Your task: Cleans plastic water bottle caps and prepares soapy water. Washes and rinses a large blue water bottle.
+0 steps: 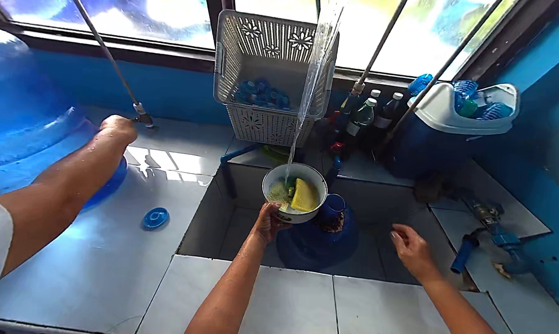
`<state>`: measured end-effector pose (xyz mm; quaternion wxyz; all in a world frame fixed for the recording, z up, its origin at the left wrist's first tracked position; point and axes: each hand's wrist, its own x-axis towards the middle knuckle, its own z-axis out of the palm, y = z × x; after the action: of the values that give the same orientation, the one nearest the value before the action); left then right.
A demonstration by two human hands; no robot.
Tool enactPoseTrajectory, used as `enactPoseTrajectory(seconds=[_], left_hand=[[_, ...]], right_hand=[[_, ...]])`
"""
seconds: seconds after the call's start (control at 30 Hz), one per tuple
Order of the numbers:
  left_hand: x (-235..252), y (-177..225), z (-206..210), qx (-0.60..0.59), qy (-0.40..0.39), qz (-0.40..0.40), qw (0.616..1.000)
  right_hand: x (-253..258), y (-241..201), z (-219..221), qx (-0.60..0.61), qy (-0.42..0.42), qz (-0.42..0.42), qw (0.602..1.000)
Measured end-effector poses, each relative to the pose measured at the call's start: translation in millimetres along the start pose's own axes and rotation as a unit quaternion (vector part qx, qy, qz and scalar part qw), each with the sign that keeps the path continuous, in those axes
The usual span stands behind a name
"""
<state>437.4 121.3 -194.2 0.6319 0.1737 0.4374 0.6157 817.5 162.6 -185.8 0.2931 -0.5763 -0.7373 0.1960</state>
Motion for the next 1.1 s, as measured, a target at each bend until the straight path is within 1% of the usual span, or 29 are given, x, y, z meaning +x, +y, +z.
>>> enactPoseTrajectory(seconds=[0.03, 0.1, 0.13, 0.2, 0.23, 0.27, 0.33, 0.4, 0.57, 0.8, 1.1], left_hand=[[0.0, -3.6, -2.1, -0.004, 0.002, 0.0, 1.0], [0.5, -8.7, -5.8, -0.012, 0.008, 0.007, 1.0], [0.6, -10.6, -7.6, -0.017, 0.015, 0.013, 1.0], [1.1, -13.6, -10.8, -0.018, 0.02, 0.024, 0.999], [2.0, -15.0, -12.5, -0.014, 0.017, 0.034, 0.999], [3.0, -16.0, -14.7, -0.007, 0.011, 0.045, 0.999], [5.2, -17.4, -17.9, 0.011, 0.009, 0.066, 0.998], [6.7, -18.4, -19.1, 0.025, 0.015, 0.077, 0.997], [9.6, -21.3, -19.1, 0.038, 0.032, 0.093, 0.994], [12.4, -23.6, -21.2, 0.046, 0.03, 0.113, 0.992], [13.0, -24.4, -22.0, 0.045, 0.027, 0.109, 0.993]], right_hand=[[-17.3, 17.8, -5.1, -0.031, -0.014, 0.04, 0.999], [-49.2, 38.0, -9.8, -0.105, -0.05, 0.107, 0.987], [-63.9, 43.1, -7.8, -0.144, -0.061, 0.118, 0.981], [-83.6, 50.2, 2.1, -0.208, -0.021, 0.066, 0.976], [-84.6, 49.9, 4.3, -0.218, -0.014, 0.058, 0.974], [-82.4, 46.9, 4.1, -0.223, -0.032, 0.074, 0.972], [-73.7, 37.9, 0.6, -0.224, -0.092, 0.133, 0.961], [-68.4, 34.7, -1.2, -0.232, -0.116, 0.158, 0.953], [-69.1, 34.2, -0.8, -0.238, -0.112, 0.171, 0.95], [-69.6, 35.1, -0.1, -0.238, -0.11, 0.179, 0.948], [-68.3, 33.1, 0.1, -0.235, -0.108, 0.187, 0.948]])
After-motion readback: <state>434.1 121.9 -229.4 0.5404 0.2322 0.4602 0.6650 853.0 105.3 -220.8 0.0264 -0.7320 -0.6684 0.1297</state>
